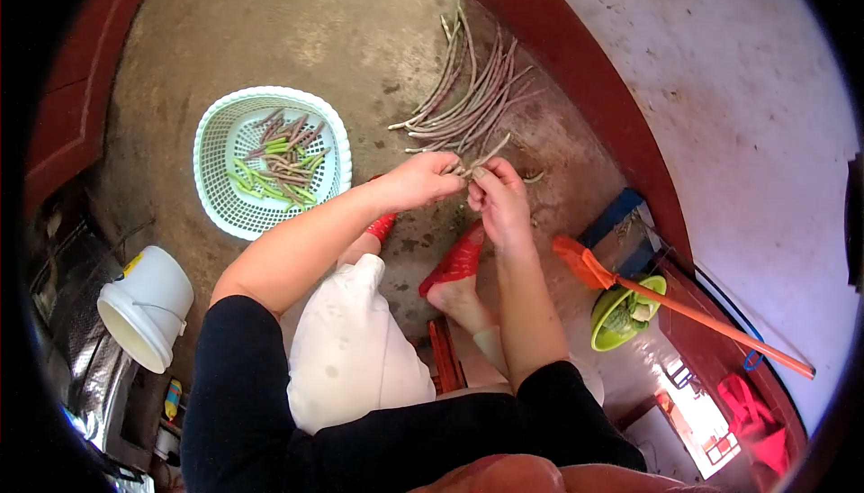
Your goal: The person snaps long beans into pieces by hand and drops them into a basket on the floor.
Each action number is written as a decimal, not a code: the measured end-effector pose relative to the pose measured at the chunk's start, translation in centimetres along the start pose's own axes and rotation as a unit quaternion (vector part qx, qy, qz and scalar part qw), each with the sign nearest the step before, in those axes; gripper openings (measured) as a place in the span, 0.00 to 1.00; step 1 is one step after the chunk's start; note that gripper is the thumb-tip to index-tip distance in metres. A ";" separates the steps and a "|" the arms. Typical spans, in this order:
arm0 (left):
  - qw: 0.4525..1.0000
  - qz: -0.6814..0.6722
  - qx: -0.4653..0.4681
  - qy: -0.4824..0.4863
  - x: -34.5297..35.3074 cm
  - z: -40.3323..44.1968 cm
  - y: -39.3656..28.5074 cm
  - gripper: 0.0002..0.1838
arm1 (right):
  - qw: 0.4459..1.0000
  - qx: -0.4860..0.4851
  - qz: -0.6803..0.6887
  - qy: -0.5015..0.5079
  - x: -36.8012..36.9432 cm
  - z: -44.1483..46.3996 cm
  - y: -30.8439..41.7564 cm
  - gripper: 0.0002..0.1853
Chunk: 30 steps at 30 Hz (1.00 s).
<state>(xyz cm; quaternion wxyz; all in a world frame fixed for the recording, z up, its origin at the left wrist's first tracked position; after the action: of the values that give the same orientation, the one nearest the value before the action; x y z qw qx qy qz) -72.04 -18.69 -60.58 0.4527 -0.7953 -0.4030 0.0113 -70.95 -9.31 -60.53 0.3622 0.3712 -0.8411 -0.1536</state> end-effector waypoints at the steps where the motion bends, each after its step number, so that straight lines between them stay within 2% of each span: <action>1: 1.000 -0.006 0.014 -0.002 0.0 0.3 0.4 0.06 | 0.999 0.024 0.024 0.004 0.1 -0.1 -0.1 0.04; 3: 0.999 -0.001 0.023 -0.022 0.2 0.2 0.8 0.06 | 0.999 0.022 0.038 0.015 -0.3 0.4 0.8 0.05; 5: 0.999 -0.013 -0.023 -0.029 0.2 -0.3 1.9 0.06 | 0.998 0.023 0.051 0.028 -0.2 0.4 0.8 0.05; 6: 0.999 -0.013 -0.023 -0.030 0.0 -0.3 2.1 0.06 | 0.999 -0.032 -0.025 0.001 -0.2 0.3 1.6 0.05; 8: 0.979 -0.176 -0.073 -0.068 -1.1 0.2 4.0 0.06 | 0.978 -0.113 -0.172 -0.020 0.9 -0.9 2.6 0.05; 9: 0.979 -0.176 -0.073 -0.070 -1.2 0.6 4.3 0.06 | 0.968 -0.127 -0.218 -0.011 1.5 -1.5 2.3 0.05; 12: 0.974 -0.066 -0.076 -0.205 -4.2 1.1 5.8 0.05 | 0.970 -0.154 -0.186 0.001 1.9 -2.6 1.5 0.05; 15: 0.981 -0.098 -0.027 -0.163 -3.9 1.4 5.0 0.04 | 0.955 -0.192 -0.227 0.022 2.9 -3.4 2.6 0.07; 16: 0.984 -0.041 0.030 -0.171 -3.6 1.0 3.0 0.05 | 0.972 -0.116 -0.203 0.010 1.7 -2.7 1.2 0.08; 17: 0.984 -0.038 0.032 -0.170 -3.2 0.5 2.1 0.05 | 0.983 -0.041 -0.179 0.004 0.6 -2.0 -0.3 0.09; 19: 0.996 -0.071 -0.058 0.000 0.5 -0.5 1.0 0.07 | 0.985 -0.022 -0.170 0.003 -0.5 -1.3 -0.9 0.11; 21: 0.997 -0.023 -0.070 0.017 0.5 -0.5 1.4 0.08 | 0.975 0.037 -0.218 -0.014 -1.7 -1.4 -2.2 0.10; 23: 0.998 0.008 -0.043 0.040 0.8 0.9 3.3 0.07 | 0.961 0.051 -0.271 -0.030 -2.4 -1.4 -2.6 0.09; 24: 0.998 0.009 -0.042 0.041 1.1 1.1 3.5 0.07 | 0.940 -0.005 -0.339 -0.043 -2.4 -1.4 -2.0 0.08; 25: 0.994 -0.048 -0.088 0.034 1.6 1.0 4.5 0.07 | 0.911 -0.059 -0.404 -0.054 -2.5 -1.3 -1.7 0.07; 26: 0.985 -0.106 -0.133 0.024 2.0 0.8 5.6 0.06 | 0.879 -0.121 -0.460 -0.035 -2.8 -0.9 -1.8 0.06; 27: 0.985 -0.106 -0.134 0.021 2.1 0.8 6.0 0.06 | 0.838 -0.184 -0.513 -0.024 -1.5 -0.8 -1.3 0.05; 29: 0.981 -0.083 -0.162 -0.068 0.5 0.9 7.5 0.08 | 0.706 -0.325 -0.629 0.013 1.2 -2.3 -0.3 0.05; 30: 0.980 -0.061 -0.165 -0.095 -0.5 0.7 7.4 0.07 | 0.707 -0.324 -0.629 0.012 1.8 -2.6 -0.1 0.05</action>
<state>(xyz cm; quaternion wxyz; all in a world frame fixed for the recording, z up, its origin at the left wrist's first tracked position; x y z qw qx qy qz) -67.98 -20.47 -66.51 0.2744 -0.8283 -0.4884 -0.0078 -69.83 -10.66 -57.89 0.2900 0.6759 -0.3068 -0.6041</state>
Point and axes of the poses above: each hand's wrist, its own z-axis towards the middle knuckle, its own x-axis out of the palm, y = z × x, the point moved 10 cm from there along z, towards the middle knuckle, and after that the axes turned 13 degrees about z, right-handed, at the moved point
